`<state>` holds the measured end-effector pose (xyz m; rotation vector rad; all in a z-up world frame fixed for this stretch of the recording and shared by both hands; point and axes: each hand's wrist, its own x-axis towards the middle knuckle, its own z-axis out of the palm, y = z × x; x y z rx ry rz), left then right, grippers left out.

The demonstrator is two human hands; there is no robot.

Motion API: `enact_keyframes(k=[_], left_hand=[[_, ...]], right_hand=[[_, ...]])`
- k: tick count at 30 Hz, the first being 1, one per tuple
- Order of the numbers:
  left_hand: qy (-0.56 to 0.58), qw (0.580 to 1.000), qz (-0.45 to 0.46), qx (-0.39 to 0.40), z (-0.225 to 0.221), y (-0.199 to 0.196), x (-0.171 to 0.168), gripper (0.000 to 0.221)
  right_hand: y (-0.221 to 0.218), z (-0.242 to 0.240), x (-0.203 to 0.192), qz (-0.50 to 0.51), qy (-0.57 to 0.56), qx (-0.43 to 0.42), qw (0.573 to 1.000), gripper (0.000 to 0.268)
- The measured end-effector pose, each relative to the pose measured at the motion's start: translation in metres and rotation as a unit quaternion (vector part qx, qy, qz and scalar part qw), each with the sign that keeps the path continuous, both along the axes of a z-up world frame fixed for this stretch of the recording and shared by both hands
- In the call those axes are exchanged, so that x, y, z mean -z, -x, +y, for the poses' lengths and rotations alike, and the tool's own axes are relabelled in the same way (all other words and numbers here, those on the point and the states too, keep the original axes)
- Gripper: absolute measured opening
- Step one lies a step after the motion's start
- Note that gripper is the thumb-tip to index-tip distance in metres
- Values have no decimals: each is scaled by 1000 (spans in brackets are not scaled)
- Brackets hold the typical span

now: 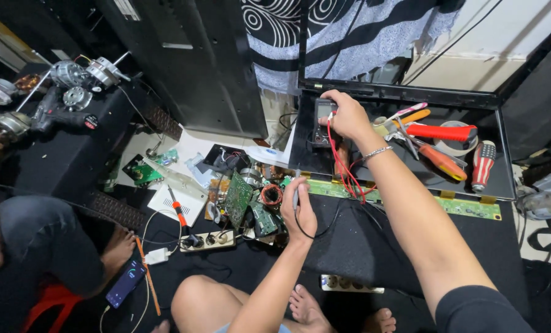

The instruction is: Testing a circuit board with a multimeter and then using a soldering iron to repair components.

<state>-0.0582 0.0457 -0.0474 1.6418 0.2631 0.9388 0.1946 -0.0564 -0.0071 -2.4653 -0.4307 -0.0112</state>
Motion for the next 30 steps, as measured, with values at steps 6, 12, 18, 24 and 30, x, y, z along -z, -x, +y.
enact_keyframes(k=[6, 12, 18, 24, 30], left_hand=[[29, 1000, -3, -7, 2, 1, 9, 21], [27, 999, 0, -32, 1, 3, 5, 27], [112, 990, 91, -8, 25, 22, 6, 23], [-8, 996, 89, 19, 32, 52, 0, 23], [-77, 996, 32, 37, 34, 57, -3, 16]], right_hand=[[46, -33, -32, -317, -169, -75, 930, 48], [130, -41, -30, -215, -400, 15, 891, 74], [201, -29, 62, 18, -417, -13, 909, 53], [219, -21, 61, 50, -455, -25, 889, 46], [229, -27, 41, -143, -272, -74, 949, 9]])
